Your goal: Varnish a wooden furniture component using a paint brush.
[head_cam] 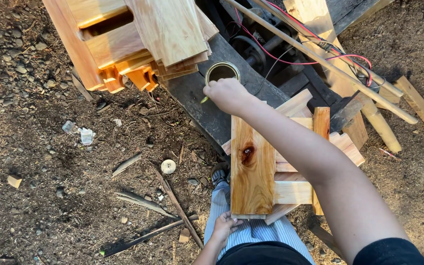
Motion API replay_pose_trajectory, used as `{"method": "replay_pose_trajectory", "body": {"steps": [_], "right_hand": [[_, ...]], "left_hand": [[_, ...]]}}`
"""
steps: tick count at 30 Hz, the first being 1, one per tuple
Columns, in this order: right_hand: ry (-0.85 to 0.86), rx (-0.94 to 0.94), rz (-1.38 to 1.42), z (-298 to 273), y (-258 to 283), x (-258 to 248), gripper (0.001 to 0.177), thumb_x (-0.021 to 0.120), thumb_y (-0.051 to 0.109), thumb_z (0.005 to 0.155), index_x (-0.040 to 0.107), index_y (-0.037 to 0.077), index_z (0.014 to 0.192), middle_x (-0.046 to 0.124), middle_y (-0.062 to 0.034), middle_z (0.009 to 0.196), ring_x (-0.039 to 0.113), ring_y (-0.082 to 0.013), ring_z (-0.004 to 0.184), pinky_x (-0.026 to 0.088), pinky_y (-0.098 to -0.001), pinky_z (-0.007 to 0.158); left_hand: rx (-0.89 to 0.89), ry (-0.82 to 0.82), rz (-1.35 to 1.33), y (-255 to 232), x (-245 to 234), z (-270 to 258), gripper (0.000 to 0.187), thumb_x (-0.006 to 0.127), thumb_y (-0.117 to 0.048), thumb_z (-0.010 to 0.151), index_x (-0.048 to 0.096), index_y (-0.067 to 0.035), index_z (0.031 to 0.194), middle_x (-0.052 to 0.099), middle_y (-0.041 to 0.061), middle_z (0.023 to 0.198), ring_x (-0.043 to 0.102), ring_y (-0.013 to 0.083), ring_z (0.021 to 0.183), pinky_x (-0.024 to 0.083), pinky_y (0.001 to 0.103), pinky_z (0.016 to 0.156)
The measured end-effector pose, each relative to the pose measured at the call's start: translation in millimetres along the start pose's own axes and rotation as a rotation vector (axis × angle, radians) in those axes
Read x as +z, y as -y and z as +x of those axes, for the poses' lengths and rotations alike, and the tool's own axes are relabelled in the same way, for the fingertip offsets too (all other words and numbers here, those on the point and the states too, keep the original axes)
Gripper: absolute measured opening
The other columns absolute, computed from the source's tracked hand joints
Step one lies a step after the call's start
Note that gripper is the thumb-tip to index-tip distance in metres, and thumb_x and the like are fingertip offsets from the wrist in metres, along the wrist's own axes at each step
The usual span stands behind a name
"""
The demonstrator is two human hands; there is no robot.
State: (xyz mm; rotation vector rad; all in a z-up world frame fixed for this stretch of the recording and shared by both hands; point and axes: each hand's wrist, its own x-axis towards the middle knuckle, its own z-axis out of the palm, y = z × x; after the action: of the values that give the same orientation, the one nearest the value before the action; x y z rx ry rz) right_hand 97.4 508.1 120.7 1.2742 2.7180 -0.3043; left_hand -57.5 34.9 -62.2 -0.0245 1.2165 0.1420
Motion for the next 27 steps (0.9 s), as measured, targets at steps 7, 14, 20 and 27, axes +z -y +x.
{"method": "replay_pose_trajectory", "body": {"steps": [7,14,20,27], "right_hand": [[-0.187,0.254,0.326,-10.6,-26.1,-6.3,0.015,0.075,0.018,0.091,0.07,0.01,0.103,0.073,-0.011,0.089,0.072,-0.0306,0.082,0.058,-0.0436,0.072],[-0.547,0.565,0.85,-29.0,-53.9,11.0,0.015,0.084,0.008,0.085,0.073,0.007,0.095,0.076,-0.0073,0.092,0.074,-0.0175,0.082,0.059,-0.033,0.076],[-0.699,0.724,1.43,-41.4,-57.3,39.0,0.013,0.081,0.004,0.087,0.071,0.002,0.095,0.074,-0.0075,0.093,0.072,-0.0142,0.083,0.063,-0.0289,0.073],[-0.814,0.872,1.822,-55.0,-52.8,60.8,0.016,0.075,0.002,0.091,0.065,0.002,0.103,0.074,-0.0116,0.104,0.076,-0.0203,0.096,0.07,-0.0334,0.08]], "left_hand": [[0.021,0.0,-0.015,0.9,0.2,-2.2,0.036,0.059,-0.006,0.099,0.054,-0.006,0.135,0.074,0.012,0.121,0.074,0.0224,0.111,0.054,0.044,0.104],[0.03,-0.021,-0.004,-2.5,1.6,-4.8,0.031,0.058,-0.006,0.098,0.055,-0.004,0.129,0.073,0.013,0.118,0.074,0.0224,0.108,0.056,0.042,0.1],[0.042,-0.003,0.009,-3.7,0.4,-8.1,0.029,0.058,-0.007,0.099,0.055,-0.005,0.127,0.073,0.012,0.117,0.073,0.0214,0.107,0.056,0.039,0.097],[0.035,-0.023,0.037,-8.0,2.3,-12.9,0.028,0.058,-0.007,0.099,0.054,-0.006,0.127,0.074,0.011,0.114,0.074,0.0208,0.106,0.057,0.039,0.097]]}}
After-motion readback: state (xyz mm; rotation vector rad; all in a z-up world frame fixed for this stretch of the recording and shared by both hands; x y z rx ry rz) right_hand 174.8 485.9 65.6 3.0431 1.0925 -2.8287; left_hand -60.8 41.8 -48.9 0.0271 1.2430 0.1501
